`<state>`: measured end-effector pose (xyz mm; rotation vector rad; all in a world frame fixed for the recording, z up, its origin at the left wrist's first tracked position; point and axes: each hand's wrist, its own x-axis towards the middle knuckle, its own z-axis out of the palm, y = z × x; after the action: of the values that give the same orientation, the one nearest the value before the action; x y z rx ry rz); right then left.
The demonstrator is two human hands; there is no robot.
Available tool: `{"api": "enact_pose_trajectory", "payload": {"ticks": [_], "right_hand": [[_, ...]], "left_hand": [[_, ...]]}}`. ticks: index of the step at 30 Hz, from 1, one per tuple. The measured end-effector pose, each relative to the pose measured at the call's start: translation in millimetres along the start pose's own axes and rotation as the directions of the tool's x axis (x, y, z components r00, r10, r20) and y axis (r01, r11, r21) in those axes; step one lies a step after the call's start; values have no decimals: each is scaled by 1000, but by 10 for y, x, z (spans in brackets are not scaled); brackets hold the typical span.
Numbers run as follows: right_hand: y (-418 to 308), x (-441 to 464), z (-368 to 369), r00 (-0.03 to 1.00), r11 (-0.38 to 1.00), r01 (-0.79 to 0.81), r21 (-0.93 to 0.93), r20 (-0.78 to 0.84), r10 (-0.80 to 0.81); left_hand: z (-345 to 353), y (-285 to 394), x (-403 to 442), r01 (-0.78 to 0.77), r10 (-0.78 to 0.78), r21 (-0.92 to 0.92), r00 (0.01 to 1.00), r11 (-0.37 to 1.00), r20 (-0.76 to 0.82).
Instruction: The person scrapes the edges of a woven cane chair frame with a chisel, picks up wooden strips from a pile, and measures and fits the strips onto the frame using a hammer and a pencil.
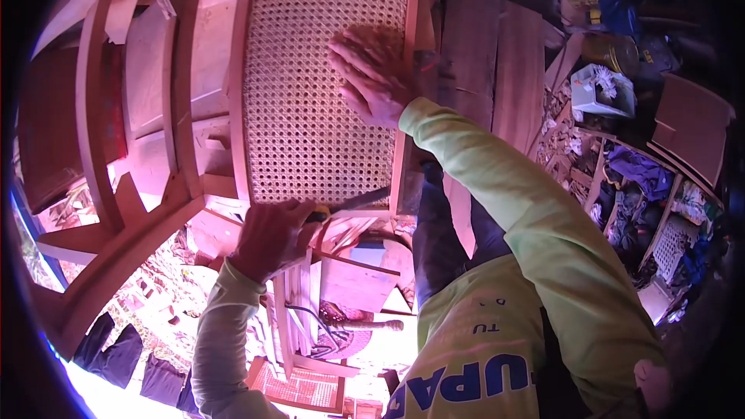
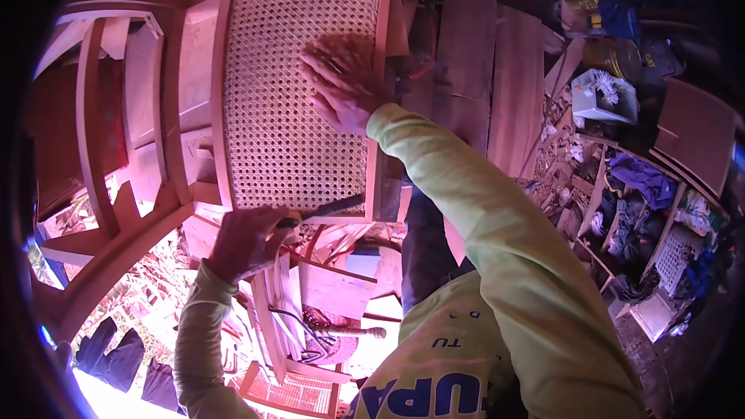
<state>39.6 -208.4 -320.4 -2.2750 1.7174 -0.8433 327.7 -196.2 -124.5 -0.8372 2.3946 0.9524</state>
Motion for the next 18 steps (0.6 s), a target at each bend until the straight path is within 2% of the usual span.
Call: {"api": "enact_pose_trajectory", "payload": {"ticks": [3, 6, 8, 11, 17, 18], "right_hand": [[-37, -31, -57, 999, 999, -19, 26, 39, 18], [-17, -38, -48, 997, 997, -31, 75, 69, 25], [6, -32, 23, 999, 996, -29, 83, 29, 27], [6, -32, 10, 998, 997, -25, 70, 52, 21], [24, -45, 73, 998, 993, -33, 117, 52, 27], [30, -44, 77, 998, 993, -32, 113, 48, 26]], "left_hand": [[236, -264, -129, -55, 40, -232, 997, 971, -72], [306, -256, -232, -84, 52, -137, 974, 987, -221], [270, -213, -288, -69, 44, -122, 979, 990, -198], [202, -188, -242, -51, 38, -101, 991, 994, -126], [258, -112, -197, -98, 79, -71, 968, 993, -237], [216, -28, -203, -55, 50, -23, 979, 998, -196]]}}
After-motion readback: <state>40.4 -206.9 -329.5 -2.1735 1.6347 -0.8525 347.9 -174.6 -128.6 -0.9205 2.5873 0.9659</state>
